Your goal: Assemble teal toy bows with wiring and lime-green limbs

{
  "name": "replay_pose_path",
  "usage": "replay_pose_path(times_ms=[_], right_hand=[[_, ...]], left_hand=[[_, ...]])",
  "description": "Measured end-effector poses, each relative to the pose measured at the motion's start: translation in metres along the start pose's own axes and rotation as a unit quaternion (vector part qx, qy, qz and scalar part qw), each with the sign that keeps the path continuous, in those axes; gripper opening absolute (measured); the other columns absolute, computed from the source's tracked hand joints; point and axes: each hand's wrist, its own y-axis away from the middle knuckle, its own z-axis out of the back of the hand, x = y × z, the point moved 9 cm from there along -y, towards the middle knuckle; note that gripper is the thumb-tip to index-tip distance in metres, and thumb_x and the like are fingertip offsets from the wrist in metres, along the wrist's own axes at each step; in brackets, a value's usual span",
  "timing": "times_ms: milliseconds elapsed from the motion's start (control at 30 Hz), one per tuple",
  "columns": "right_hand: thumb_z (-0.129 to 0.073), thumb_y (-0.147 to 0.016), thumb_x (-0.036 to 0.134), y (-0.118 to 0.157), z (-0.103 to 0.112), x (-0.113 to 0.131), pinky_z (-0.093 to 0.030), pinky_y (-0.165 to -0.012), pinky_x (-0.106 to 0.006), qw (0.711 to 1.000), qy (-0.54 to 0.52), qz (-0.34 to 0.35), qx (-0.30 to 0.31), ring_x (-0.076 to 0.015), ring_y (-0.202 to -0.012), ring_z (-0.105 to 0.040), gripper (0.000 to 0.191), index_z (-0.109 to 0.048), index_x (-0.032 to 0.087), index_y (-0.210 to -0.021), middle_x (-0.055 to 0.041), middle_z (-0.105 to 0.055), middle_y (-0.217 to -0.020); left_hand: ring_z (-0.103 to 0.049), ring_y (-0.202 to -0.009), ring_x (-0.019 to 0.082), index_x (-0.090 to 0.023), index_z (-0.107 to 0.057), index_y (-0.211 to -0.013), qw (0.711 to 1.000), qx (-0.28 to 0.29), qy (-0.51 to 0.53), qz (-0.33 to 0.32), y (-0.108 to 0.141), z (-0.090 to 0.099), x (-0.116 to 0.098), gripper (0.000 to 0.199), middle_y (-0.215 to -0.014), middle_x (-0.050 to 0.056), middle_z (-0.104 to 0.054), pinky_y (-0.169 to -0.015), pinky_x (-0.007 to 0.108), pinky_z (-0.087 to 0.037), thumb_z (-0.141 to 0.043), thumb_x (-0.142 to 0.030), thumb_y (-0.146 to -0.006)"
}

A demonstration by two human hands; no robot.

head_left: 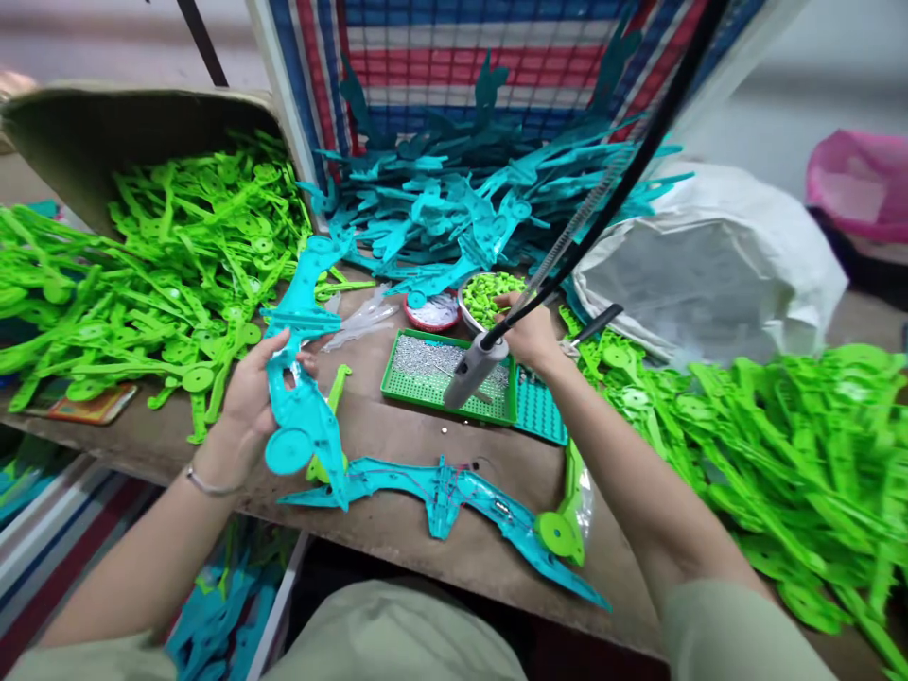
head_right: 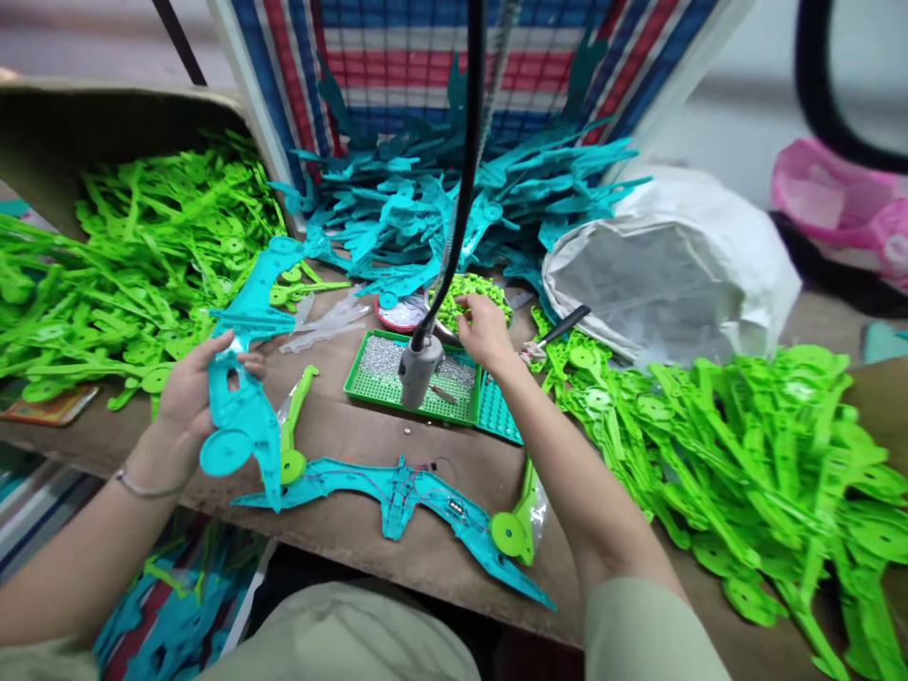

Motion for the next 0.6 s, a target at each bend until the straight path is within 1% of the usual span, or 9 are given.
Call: replay_pose_path(times_ms=[33, 67, 167, 233, 333, 400, 433, 500, 600], right_hand=[[-0.060, -0.083, 0.015, -0.006, -0.005, 0.004, -0.055, -0.100, -0.051, 1.000, 0.020, 0.010, 0.000, -0.0329, -0.111, -0.069, 0.032, -0.074, 0.016, -0.112, -0.0156, -0.074, -0.116], [-0.059, -0.083, 0.013, -0.011, -0.010, 0.009, -0.054, -0.101, -0.052, 0.999, 0.039, 0.024, 0.006, -0.0339, -0.114, -0.068, 0.035, -0.073, 0.016, -0.115, -0.0163, -0.073, -0.120], [-0.052, -0.085, 0.009, -0.021, -0.027, 0.023, -0.054, -0.098, -0.050, 0.993, 0.081, 0.070, 0.044, -0.0336, -0.112, -0.067, 0.043, -0.074, 0.019, -0.120, -0.0137, -0.074, -0.121], [-0.048, -0.087, 0.008, -0.025, -0.034, 0.028, -0.054, -0.093, -0.049, 0.990, 0.103, 0.076, 0.067, -0.0336, -0.107, -0.068, 0.045, -0.075, 0.021, -0.121, -0.0134, -0.077, -0.115], [-0.048, -0.087, 0.008, -0.027, -0.036, 0.031, -0.052, -0.092, -0.048, 0.986, 0.127, 0.069, 0.085, -0.0356, -0.107, -0.068, 0.044, -0.076, 0.018, -0.120, -0.0160, -0.077, -0.113], [-0.050, -0.085, 0.006, -0.025, -0.029, 0.030, -0.052, -0.094, -0.047, 0.990, 0.110, 0.061, 0.069, -0.0354, -0.110, -0.069, 0.043, -0.077, 0.017, -0.117, -0.0161, -0.077, -0.115], [-0.051, -0.083, 0.005, -0.021, -0.024, 0.028, -0.052, -0.096, -0.046, 0.992, 0.094, 0.055, 0.054, -0.0344, -0.111, -0.070, 0.043, -0.077, 0.016, -0.116, -0.0154, -0.077, -0.116], [-0.051, -0.082, 0.006, -0.009, -0.010, 0.019, -0.054, -0.096, -0.044, 0.997, 0.061, 0.040, 0.016, -0.0313, -0.109, -0.072, 0.041, -0.076, 0.017, -0.113, -0.0130, -0.078, -0.116], [-0.053, -0.083, 0.010, 0.023, 0.009, 0.001, -0.057, -0.089, -0.041, 0.999, 0.026, 0.014, -0.031, -0.0258, -0.092, -0.075, 0.035, -0.076, 0.019, -0.108, -0.0089, -0.080, -0.105]], left_hand=[[-0.053, -0.055, 0.010, -0.016, -0.072, -0.100, 0.998, 0.006, 0.051, 0.035, 0.017, -0.004, 0.010, 0.022, -0.073, 0.006, -0.060, -0.047, 0.021, -0.052, -0.057, -0.032, -0.096], [-0.049, -0.054, 0.008, -0.016, -0.072, -0.102, 0.995, 0.002, 0.091, 0.044, 0.032, -0.005, 0.015, 0.027, -0.078, 0.007, -0.062, -0.046, 0.018, -0.051, -0.051, -0.033, -0.100], [-0.047, -0.052, 0.008, -0.018, -0.072, -0.103, 0.983, -0.020, 0.168, 0.078, 0.064, -0.005, 0.037, 0.030, -0.070, 0.003, -0.053, -0.046, 0.015, -0.050, -0.044, -0.027, -0.101], [-0.049, -0.053, 0.008, -0.018, -0.071, -0.098, 0.974, -0.025, 0.193, 0.112, 0.075, -0.003, 0.055, 0.022, -0.066, 0.001, -0.047, -0.047, 0.014, -0.050, -0.050, -0.021, -0.093], [-0.057, -0.061, 0.009, -0.018, -0.064, -0.083, 0.968, -0.013, 0.191, 0.166, 0.084, -0.001, 0.084, 0.011, -0.072, 0.002, -0.052, -0.044, 0.013, -0.047, -0.062, -0.012, -0.074], [-0.061, -0.066, 0.012, -0.019, -0.057, -0.076, 0.967, 0.013, 0.177, 0.183, 0.089, -0.005, 0.098, 0.016, -0.073, 0.002, -0.054, -0.044, 0.015, -0.048, -0.065, -0.010, -0.066], [-0.061, -0.066, 0.013, -0.019, -0.054, -0.075, 0.967, 0.027, 0.177, 0.184, 0.091, -0.009, 0.103, 0.018, -0.072, 0.001, -0.054, -0.047, 0.017, -0.050, -0.067, -0.012, -0.065], [-0.060, -0.063, 0.013, -0.021, -0.048, -0.073, 0.966, 0.043, 0.185, 0.178, 0.096, -0.019, 0.110, 0.023, -0.066, -0.002, -0.050, -0.049, 0.021, -0.051, -0.071, -0.020, -0.071], [-0.056, -0.054, 0.012, -0.022, -0.042, -0.075, 0.964, 0.012, 0.202, 0.174, 0.102, -0.032, 0.120, 0.033, -0.058, -0.005, -0.044, -0.048, 0.020, -0.047, -0.071, -0.035, -0.085]])
